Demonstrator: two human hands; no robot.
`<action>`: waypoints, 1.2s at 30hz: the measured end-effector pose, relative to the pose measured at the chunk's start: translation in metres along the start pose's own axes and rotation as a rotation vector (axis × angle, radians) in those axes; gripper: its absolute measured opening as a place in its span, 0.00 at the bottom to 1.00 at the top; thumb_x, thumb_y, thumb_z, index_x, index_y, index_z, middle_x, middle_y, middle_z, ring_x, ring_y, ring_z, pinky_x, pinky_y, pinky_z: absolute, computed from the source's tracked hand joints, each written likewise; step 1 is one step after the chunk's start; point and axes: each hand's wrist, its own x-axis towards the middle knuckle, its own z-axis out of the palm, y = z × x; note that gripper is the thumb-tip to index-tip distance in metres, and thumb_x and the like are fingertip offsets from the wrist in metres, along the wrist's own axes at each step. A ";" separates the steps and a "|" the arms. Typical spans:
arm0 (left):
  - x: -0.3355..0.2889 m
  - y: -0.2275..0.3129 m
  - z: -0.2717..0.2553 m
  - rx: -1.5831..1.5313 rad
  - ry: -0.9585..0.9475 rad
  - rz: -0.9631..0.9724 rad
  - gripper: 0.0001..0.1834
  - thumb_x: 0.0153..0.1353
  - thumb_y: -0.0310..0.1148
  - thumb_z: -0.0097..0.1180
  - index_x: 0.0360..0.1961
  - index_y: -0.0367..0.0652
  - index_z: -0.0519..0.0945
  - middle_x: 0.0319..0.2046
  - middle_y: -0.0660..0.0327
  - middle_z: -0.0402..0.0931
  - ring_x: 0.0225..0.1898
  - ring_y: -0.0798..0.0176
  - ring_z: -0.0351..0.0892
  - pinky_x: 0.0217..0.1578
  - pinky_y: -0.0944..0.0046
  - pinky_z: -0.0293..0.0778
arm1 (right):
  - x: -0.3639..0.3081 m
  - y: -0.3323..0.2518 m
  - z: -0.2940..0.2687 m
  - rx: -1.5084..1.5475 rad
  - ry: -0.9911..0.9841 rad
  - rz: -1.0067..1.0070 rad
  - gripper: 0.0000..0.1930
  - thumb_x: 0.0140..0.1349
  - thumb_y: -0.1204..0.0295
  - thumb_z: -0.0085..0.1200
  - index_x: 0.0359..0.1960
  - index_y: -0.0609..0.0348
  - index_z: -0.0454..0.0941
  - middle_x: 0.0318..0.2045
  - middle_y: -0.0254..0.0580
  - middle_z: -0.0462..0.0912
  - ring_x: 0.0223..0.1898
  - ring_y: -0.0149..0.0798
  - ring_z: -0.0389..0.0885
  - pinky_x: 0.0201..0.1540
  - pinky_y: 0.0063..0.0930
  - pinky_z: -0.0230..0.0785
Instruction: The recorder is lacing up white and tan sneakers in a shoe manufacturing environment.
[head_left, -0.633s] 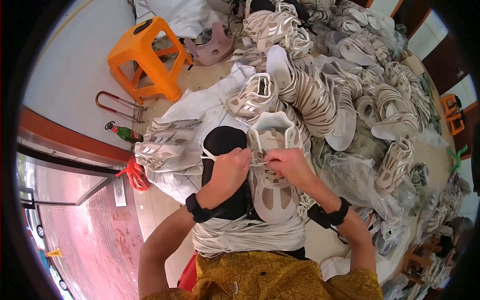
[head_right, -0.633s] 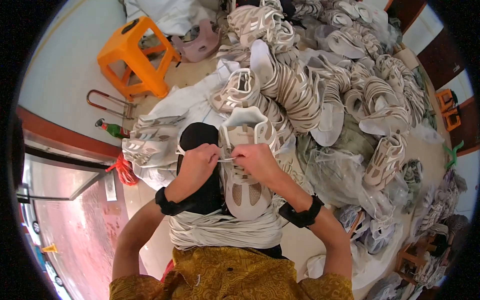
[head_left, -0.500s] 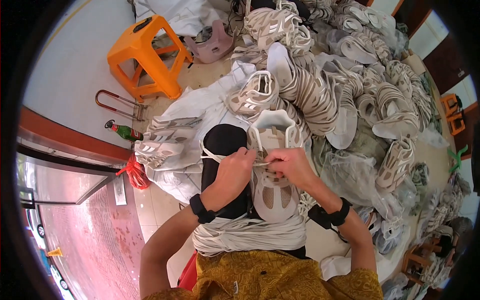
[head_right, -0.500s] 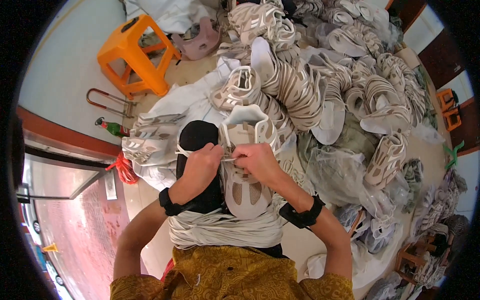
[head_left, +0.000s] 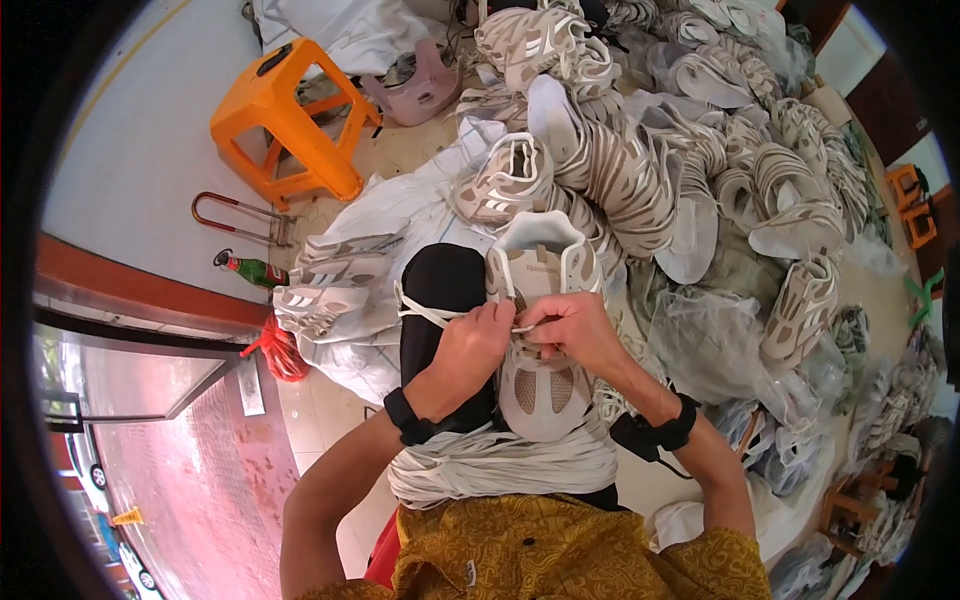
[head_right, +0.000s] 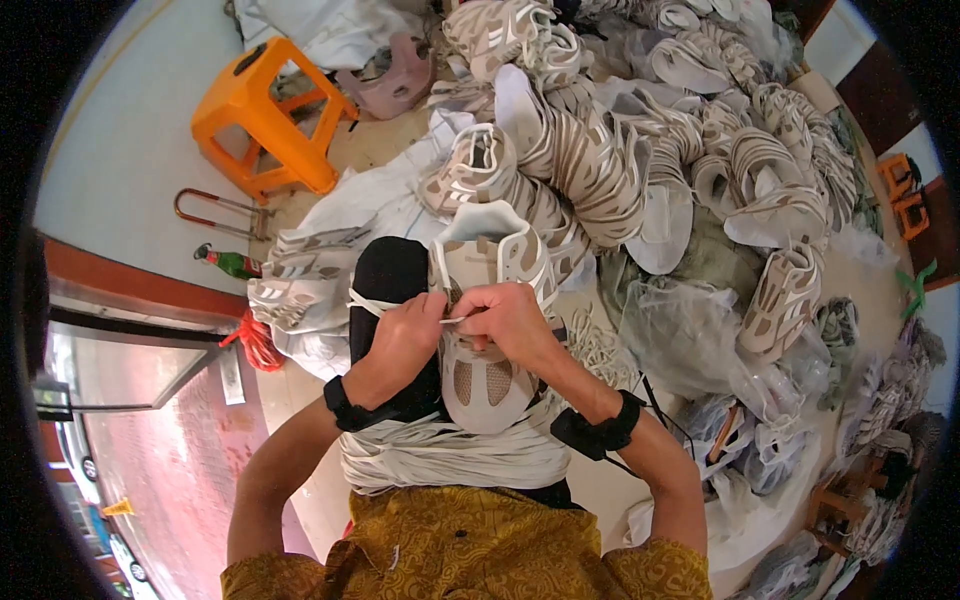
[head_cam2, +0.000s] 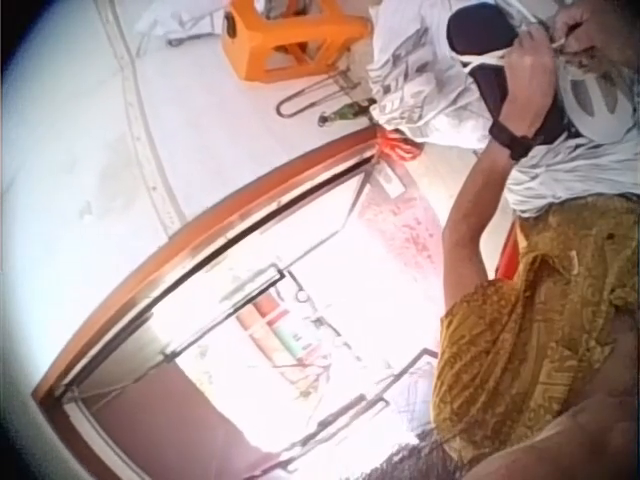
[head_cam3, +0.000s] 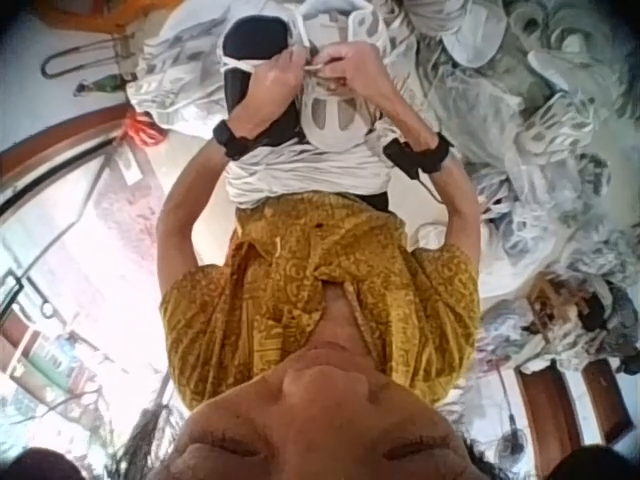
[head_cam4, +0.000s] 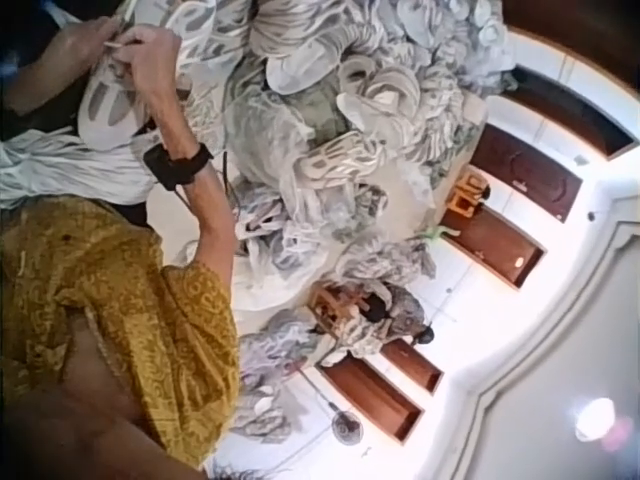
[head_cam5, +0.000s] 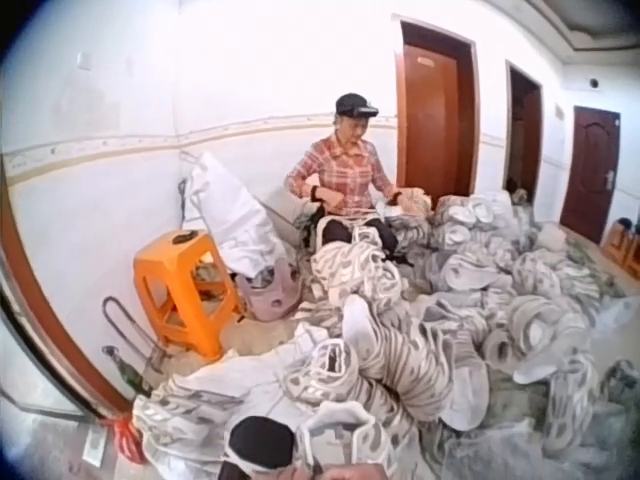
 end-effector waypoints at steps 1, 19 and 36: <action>0.001 0.001 -0.003 0.024 -0.005 0.013 0.07 0.44 0.26 0.49 0.26 0.41 0.66 0.18 0.60 0.68 0.20 0.62 0.73 0.18 0.67 0.69 | -0.001 0.000 -0.001 0.064 -0.006 0.026 0.03 0.45 0.80 0.52 0.23 0.67 0.76 0.16 0.33 0.75 0.15 0.22 0.70 0.17 0.15 0.59; 0.057 0.003 -0.026 -0.041 -0.650 -0.130 0.06 0.42 0.28 0.50 0.20 0.36 0.74 0.13 0.55 0.72 0.17 0.57 0.76 0.19 0.60 0.71 | -0.016 0.033 -0.042 -0.675 0.338 -0.561 0.05 0.46 0.70 0.50 0.18 0.56 0.72 0.16 0.38 0.70 0.20 0.42 0.73 0.22 0.31 0.65; 0.073 0.008 0.015 -0.479 -0.490 -0.174 0.10 0.44 0.31 0.44 0.20 0.37 0.76 0.21 0.48 0.72 0.27 0.46 0.73 0.31 0.52 0.67 | -0.013 0.040 -0.032 -1.211 0.356 -0.748 0.05 0.44 0.71 0.45 0.17 0.59 0.71 0.18 0.40 0.72 0.20 0.43 0.74 0.23 0.34 0.67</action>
